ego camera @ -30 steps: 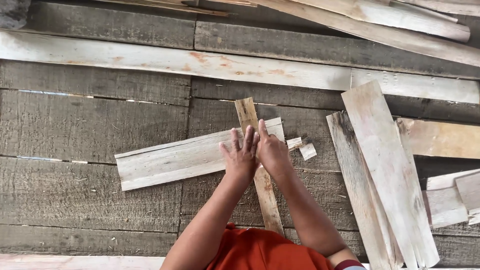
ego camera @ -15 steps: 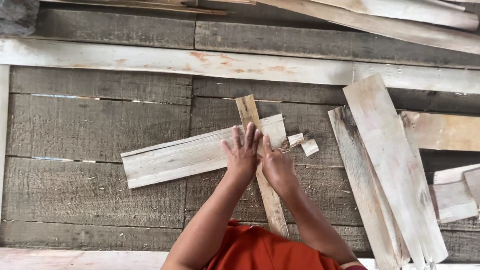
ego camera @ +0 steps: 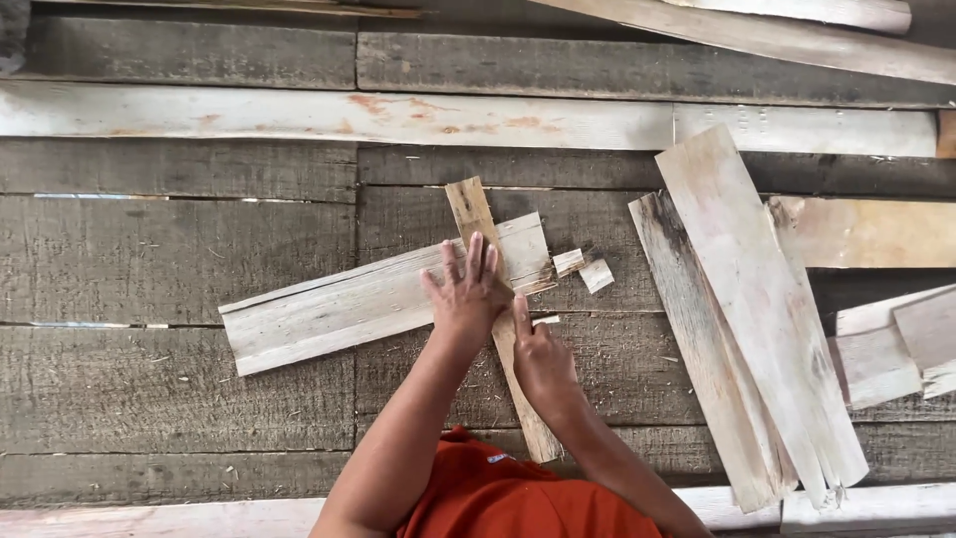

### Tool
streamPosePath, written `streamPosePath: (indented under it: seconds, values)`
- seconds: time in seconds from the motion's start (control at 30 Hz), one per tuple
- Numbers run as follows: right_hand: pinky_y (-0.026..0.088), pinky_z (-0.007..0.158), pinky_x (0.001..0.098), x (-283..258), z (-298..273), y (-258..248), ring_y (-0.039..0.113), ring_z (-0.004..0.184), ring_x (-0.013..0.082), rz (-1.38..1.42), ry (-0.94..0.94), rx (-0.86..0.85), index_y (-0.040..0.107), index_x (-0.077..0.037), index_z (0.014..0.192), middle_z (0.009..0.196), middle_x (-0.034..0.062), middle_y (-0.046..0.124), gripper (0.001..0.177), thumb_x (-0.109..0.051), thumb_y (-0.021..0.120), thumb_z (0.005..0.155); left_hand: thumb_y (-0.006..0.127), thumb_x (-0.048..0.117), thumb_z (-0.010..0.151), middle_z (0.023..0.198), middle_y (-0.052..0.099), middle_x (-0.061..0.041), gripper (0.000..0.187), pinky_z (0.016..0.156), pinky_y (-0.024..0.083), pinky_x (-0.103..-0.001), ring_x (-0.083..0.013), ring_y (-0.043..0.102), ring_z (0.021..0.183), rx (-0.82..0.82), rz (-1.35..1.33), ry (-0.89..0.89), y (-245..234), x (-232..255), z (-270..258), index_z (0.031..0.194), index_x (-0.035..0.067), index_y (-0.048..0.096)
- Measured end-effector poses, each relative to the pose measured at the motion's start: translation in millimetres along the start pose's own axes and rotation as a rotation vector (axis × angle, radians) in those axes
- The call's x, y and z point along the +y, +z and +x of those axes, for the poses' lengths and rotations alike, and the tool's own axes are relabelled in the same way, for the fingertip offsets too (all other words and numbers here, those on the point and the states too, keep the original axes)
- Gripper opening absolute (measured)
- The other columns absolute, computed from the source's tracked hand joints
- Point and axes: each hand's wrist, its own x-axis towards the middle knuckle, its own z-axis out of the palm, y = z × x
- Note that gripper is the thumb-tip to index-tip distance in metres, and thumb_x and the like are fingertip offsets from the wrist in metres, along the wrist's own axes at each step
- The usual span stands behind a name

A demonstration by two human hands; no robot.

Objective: The person uses a red utility knife to cut thin wooden planks on a wooden workbench. They repeatedly score and snap the planks into smaller pieces, then set the cut pieces aside.

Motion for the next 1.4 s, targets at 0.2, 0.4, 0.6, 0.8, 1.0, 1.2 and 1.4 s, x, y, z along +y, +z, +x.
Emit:
streamPosePath:
  seconds: [0.2,0.4,0.6,0.8,1.0,1.2,1.4]
  values:
    - [0.061,0.063,0.0314,5,-3,3,0.069,0.074,0.0199,0.078,0.043,-0.039,0.014,-0.009,0.164,0.103,0.0238,0.072,0.076,0.005,0.048,0.098,0.066,0.047,0.092,0.171,0.004,-0.011,0.087,0.107,0.024,-0.079,-0.0493,0.002,0.151,-0.029,-0.017,0.005,-3,-1,3,0.161,0.016,0.025]
    - [0.06,0.055,0.0329,8,5,-43,0.067,0.066,0.0209,0.28,0.048,0.076,0.015,-0.016,0.165,0.095,0.0232,0.07,0.07,-0.006,0.045,0.102,0.066,0.037,0.094,0.171,0.003,-0.011,0.084,0.106,0.023,-0.08,-0.0491,0.0,0.151,-0.01,-0.008,0.017,15,-4,13,0.162,0.015,0.022]
    - [0.062,0.071,0.045,-4,85,-39,0.072,0.082,0.0325,0.238,-0.04,0.194,0.027,-0.015,0.163,0.098,0.0243,0.071,0.063,-0.008,0.043,0.103,0.067,0.04,0.094,0.171,0.002,-0.009,0.085,0.106,0.026,-0.08,-0.0498,0.003,0.152,-0.053,0.041,0.008,20,-5,13,0.162,0.018,0.022]
    - [0.058,0.088,0.0578,-6,115,-26,0.071,0.101,0.0446,0.192,-0.05,0.155,0.026,-0.021,0.163,0.109,0.0269,0.068,0.063,-0.015,0.042,0.102,0.065,0.04,0.094,0.172,0.001,-0.007,0.084,0.107,0.024,-0.08,-0.0485,0.002,0.152,-0.081,0.058,-0.002,24,-6,20,0.163,0.02,0.021]
    - [0.059,0.082,0.0561,-5,107,-17,0.073,0.096,0.0444,0.098,-0.029,0.134,0.026,-0.02,0.163,0.104,0.0245,0.07,0.066,-0.016,0.043,0.1,0.066,0.037,0.094,0.172,0.002,-0.006,0.082,0.108,0.026,-0.078,-0.0474,0.001,0.153,-0.083,0.082,-0.007,10,-3,12,0.162,0.02,0.023]
    - [0.061,0.075,0.0519,-1,72,1,0.074,0.09,0.04,0.068,-0.015,0.105,0.026,-0.012,0.162,0.1,0.0252,0.07,0.071,-0.007,0.049,0.094,0.066,0.035,0.093,0.171,-0.001,-0.009,0.084,0.107,0.025,-0.08,-0.049,0.0,0.152,-0.035,0.068,0.001,32,-7,25,0.163,0.02,0.02]
    - [0.063,0.066,0.0378,15,40,28,0.075,0.076,0.0267,-0.042,-0.039,0.101,0.019,-0.007,0.163,0.1,0.0243,0.073,0.079,0.001,0.051,0.091,0.067,0.047,0.092,0.171,0.006,-0.011,0.087,0.105,0.026,-0.081,-0.0504,0.006,0.151,0.024,0.032,0.009,16,-3,8,0.161,0.017,0.024]
